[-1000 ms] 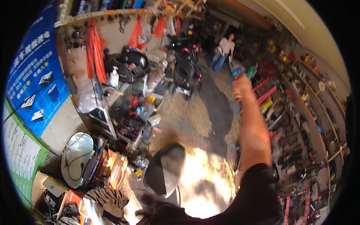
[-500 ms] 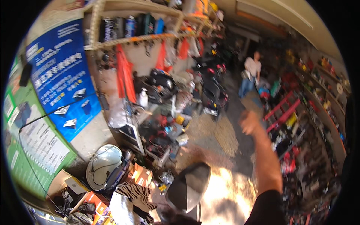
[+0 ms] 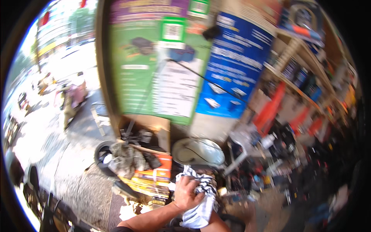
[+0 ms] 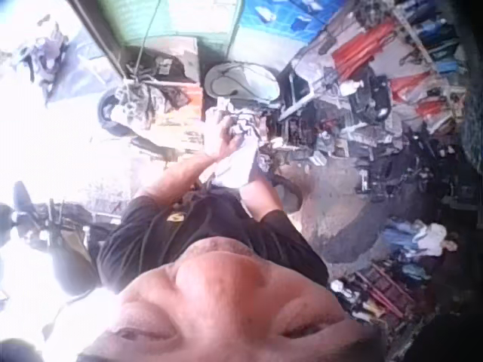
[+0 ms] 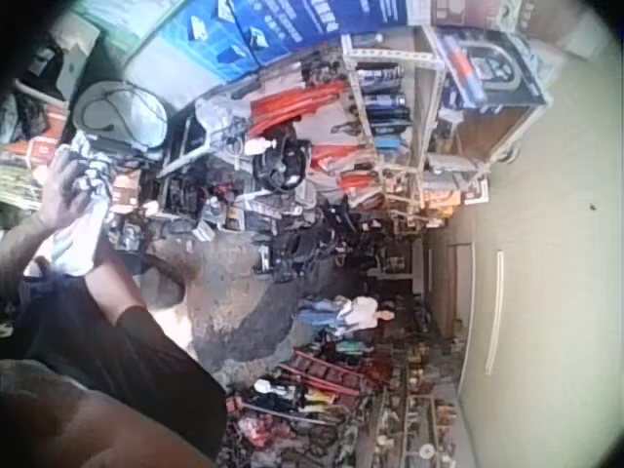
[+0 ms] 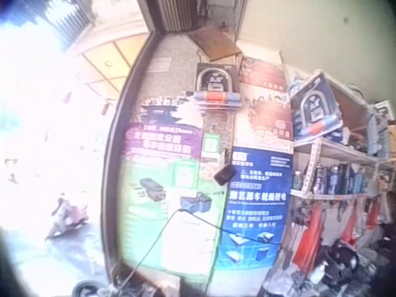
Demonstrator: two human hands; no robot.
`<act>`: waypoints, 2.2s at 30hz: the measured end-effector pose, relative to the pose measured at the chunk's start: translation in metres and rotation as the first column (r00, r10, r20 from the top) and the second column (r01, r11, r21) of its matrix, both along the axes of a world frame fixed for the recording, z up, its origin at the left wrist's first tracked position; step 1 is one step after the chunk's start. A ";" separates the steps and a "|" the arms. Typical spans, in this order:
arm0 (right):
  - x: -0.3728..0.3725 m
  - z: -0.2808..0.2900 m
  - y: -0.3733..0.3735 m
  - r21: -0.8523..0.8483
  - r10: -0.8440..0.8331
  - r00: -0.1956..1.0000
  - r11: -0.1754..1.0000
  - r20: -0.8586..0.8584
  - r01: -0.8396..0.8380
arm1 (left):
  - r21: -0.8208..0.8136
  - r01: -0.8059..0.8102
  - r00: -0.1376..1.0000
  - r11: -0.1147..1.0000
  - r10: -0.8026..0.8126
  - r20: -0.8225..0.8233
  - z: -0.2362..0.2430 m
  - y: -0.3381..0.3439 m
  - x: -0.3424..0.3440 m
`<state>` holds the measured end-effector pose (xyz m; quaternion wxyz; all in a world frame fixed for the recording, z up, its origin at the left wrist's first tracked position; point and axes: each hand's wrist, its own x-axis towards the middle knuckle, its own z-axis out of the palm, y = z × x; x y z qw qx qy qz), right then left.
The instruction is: The person works on a scooter in a workshop, using a cordless drill to remove screws from the scooter's body panel. They remove a small black plastic cover and set it aside, then continue unscrewing additional fasteners to access the internal components.
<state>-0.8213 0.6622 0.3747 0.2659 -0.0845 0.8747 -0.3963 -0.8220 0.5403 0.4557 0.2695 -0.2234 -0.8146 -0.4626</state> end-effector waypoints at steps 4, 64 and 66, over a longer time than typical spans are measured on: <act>0.007 -0.002 -0.050 -0.138 0.107 0.989 0.986 0.097 -0.093 | 0.167 -0.289 0.943 0.943 0.249 0.222 -0.018 -0.058 -0.031; 0.000 0.063 -0.088 -0.846 0.195 0.978 0.531 0.071 -0.045 | -0.264 0.511 0.480 0.818 -0.017 0.877 0.022 -0.150 0.043; 0.008 0.056 -0.108 -0.886 0.093 0.991 0.461 0.094 0.041 | 0.681 0.220 0.515 0.698 -0.676 0.527 0.026 -0.161 0.056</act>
